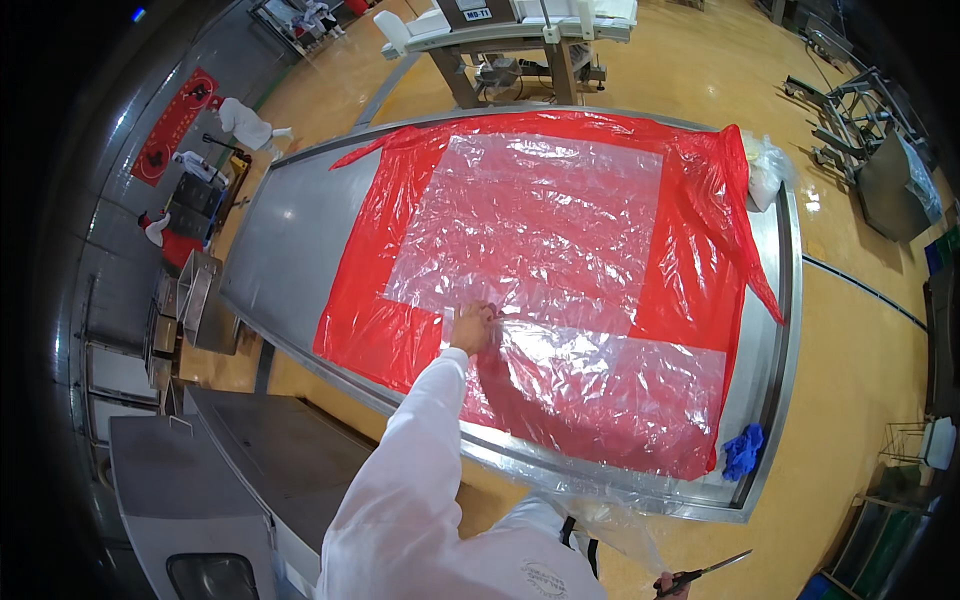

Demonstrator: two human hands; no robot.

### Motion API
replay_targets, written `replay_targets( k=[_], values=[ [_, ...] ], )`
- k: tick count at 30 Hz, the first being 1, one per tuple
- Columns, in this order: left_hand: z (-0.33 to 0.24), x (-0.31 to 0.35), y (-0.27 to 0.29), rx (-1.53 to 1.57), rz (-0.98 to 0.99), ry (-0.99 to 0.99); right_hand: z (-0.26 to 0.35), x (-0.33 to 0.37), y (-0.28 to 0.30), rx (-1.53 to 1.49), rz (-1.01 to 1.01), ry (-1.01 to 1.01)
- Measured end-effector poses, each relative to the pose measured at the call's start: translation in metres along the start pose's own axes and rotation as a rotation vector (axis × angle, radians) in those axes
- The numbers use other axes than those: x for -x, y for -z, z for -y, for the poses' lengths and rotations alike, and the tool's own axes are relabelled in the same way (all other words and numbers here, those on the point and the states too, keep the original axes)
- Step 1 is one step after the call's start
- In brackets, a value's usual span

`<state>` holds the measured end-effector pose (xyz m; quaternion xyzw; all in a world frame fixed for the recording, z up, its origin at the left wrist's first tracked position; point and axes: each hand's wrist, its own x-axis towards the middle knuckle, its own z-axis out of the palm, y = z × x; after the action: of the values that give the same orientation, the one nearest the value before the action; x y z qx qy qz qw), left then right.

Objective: The person tapes a clear plastic sheet onto a red plastic apron using scissors and clear tape. They cut the plastic, apply tape to the edges, and smooth the sheet onto the apron.

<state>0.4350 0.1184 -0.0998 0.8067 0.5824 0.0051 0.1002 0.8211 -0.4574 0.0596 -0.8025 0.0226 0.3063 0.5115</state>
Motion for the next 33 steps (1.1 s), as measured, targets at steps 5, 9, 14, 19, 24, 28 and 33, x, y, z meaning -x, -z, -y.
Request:
replay_targets(
  k=[5, 9, 14, 19, 24, 28, 33],
  values=[
    [-0.003, -0.036, 0.052, 0.322, 0.184, -0.012, 0.033, -0.003, -0.016, 0.022, -0.018, -0.027],
    [-0.012, -0.094, 0.134, 0.375, 0.207, -0.247, 0.049, 0.002, -0.019, 0.023, -0.014, -0.047],
    [-0.005, -0.202, 0.163, 0.353, 0.167, -0.411, 0.052, -0.009, -0.039, 0.078, 0.065, 0.036],
    [-0.035, -0.236, 0.157, 0.194, -0.07, -0.347, 0.031, -0.033, -0.056, -0.061, 0.062, -0.011],
    [-0.079, -0.146, 0.113, 0.199, -0.556, -0.227, 0.003, -0.05, -0.052, -0.142, 0.03, -0.01],
    [-0.027, 0.025, 0.05, 0.15, -0.38, 0.332, -0.002, -0.05, -0.051, -0.176, -0.019, -0.05],
    [0.021, 0.22, 0.012, 0.103, -0.168, 1.341, -0.02, -0.057, -0.052, -0.191, 0.014, -0.082]
  ],
)
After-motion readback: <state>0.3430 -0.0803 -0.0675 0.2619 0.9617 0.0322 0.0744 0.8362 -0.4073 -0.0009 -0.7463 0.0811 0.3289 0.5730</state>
